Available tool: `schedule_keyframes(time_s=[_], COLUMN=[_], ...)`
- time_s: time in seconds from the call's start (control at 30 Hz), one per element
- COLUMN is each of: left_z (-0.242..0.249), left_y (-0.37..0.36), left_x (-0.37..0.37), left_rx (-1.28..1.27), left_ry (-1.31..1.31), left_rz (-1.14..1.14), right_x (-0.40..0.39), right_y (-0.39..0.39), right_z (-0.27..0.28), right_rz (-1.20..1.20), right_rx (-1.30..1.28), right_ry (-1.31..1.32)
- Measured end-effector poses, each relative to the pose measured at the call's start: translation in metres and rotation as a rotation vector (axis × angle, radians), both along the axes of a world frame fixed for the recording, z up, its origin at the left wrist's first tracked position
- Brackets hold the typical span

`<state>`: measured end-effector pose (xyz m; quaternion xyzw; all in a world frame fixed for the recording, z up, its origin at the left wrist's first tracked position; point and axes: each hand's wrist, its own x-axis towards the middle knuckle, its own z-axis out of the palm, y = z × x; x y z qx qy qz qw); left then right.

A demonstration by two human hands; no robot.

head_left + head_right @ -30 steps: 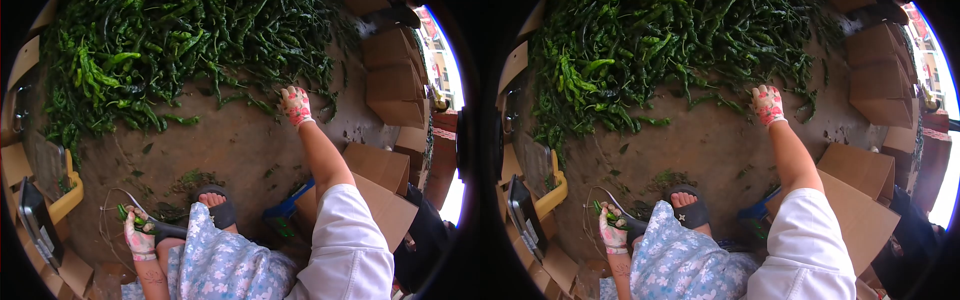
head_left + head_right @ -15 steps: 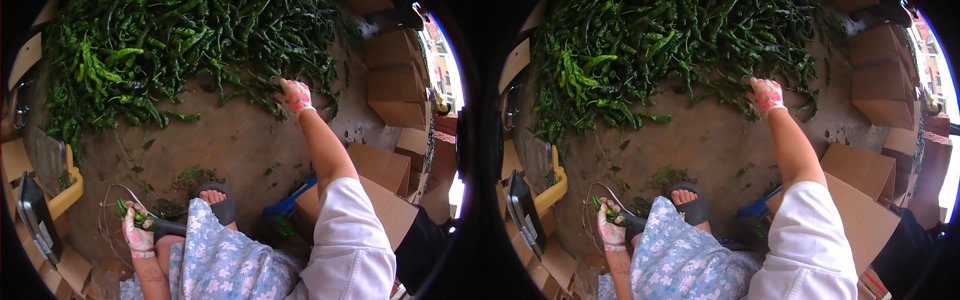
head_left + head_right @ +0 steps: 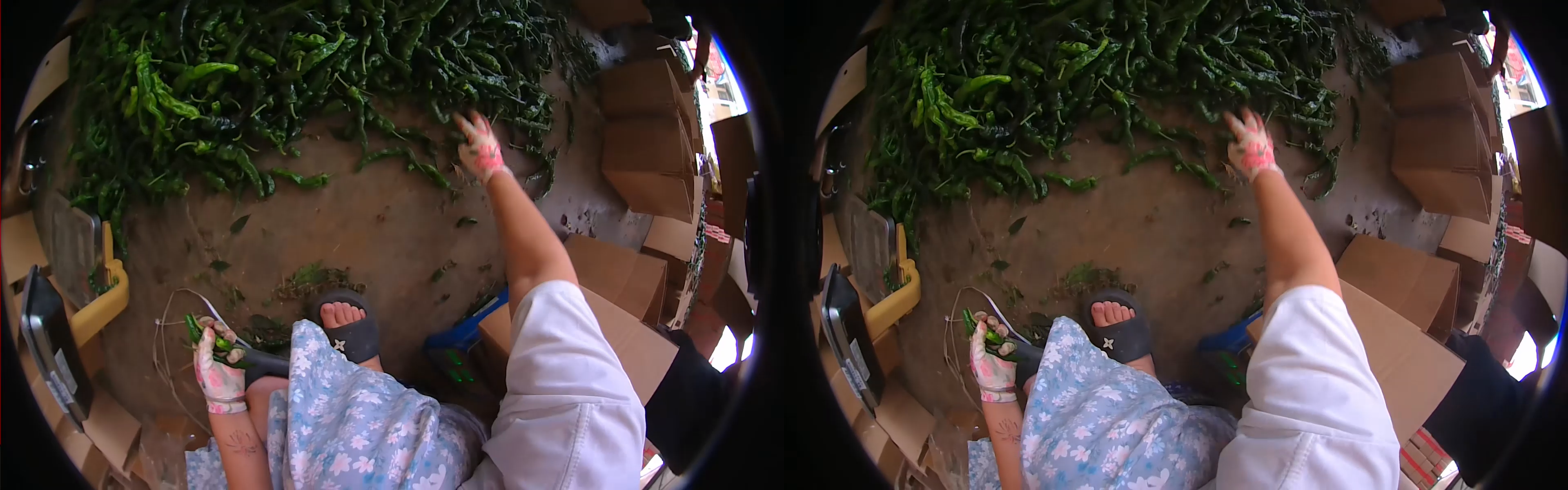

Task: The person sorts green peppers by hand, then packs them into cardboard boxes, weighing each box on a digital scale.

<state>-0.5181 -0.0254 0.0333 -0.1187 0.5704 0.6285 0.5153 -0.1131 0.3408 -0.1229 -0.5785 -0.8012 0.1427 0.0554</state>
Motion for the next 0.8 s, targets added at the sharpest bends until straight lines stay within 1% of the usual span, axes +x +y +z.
schedule_keyframes(time_s=[0.03, 0.07, 0.1, 0.13, 0.17, 0.2, 0.23, 0.27, 0.33, 0.37, 0.43, 0.47, 0.5, 0.53, 0.6, 0.67, 0.7, 0.73, 0.8], left_z=[0.000, 0.000, -0.002, -0.002, -0.001, -0.001, 0.000, 0.003, 0.016, 0.025, 0.039, 0.042, 0.045, 0.047, 0.044, 0.043, 0.047, 0.053, 0.056], left_y=[-0.002, -0.003, -0.003, -0.005, -0.005, -0.007, -0.009, -0.010, -0.011, -0.013, -0.021, -0.025, -0.026, -0.028, -0.034, -0.043, -0.050, -0.057, -0.081], left_x=[-0.003, -0.003, -0.003, -0.003, -0.001, 0.000, 0.002, 0.002, 0.005, 0.006, 0.007, 0.006, 0.004, 0.001, -0.008, -0.021, -0.025, -0.031, -0.046], left_rx=[0.049, 0.050, 0.053, 0.048, 0.065, 0.028, 0.050, 0.082, 0.105, 0.129, 0.200, 0.246, 0.274, 0.302, 0.362, 0.404, 0.394, 0.387, 0.339], left_ry=[-0.046, -0.052, -0.058, -0.065, -0.069, -0.042, -0.053, -0.059, -0.054, -0.055, -0.053, -0.045, -0.025, -0.004, -0.056, -0.041, -0.020, -0.003, 0.050], left_rz=[0.020, 0.027, 0.036, 0.046, 0.042, 0.059, 0.069, 0.074, 0.095, 0.116, 0.134, 0.145, 0.150, 0.165, 0.232, 0.244, 0.278, 0.304, 0.383], right_x=[-0.004, 0.000, -0.001, 0.001, 0.013, 0.024, 0.025, 0.021, -0.009, -0.029, -0.067, -0.085, -0.104, -0.122, -0.149, -0.165, -0.174, -0.192, -0.234], right_y=[-0.028, -0.056, -0.081, -0.093, -0.101, -0.110, -0.123, -0.136, -0.164, -0.180, -0.220, -0.243, -0.261, -0.278, -0.285, -0.277, -0.275, -0.278, -0.282], right_z=[0.009, 0.007, 0.022, 0.032, 0.029, 0.021, 0.012, 0.002, -0.009, -0.008, -0.004, -0.007, 0.003, 0.013, 0.026, 0.022, 0.023, 0.037, 0.065], right_rz=[0.043, 0.072, 0.171, 0.243, 0.183, 0.127, -0.172, -0.164, -0.421, -0.502, -0.513, -0.471, -0.337, -0.214, 0.094, 0.167, 0.088, 0.036, 0.111], right_rx=[0.002, -0.041, -0.013, -0.050, -0.030, -0.015, 0.033, 0.027, 0.121, -0.008, -0.049, -0.065, -0.083, -0.192, -0.453, -0.352, -0.360, -0.420, -0.549], right_ry=[-0.080, -0.075, -0.069, 0.019, 0.050, 0.083, 0.084, 0.087, -0.046, 0.005, 0.079, 0.133, 0.069, 0.118, 0.208, 0.338, 0.333, 0.102, -0.221])
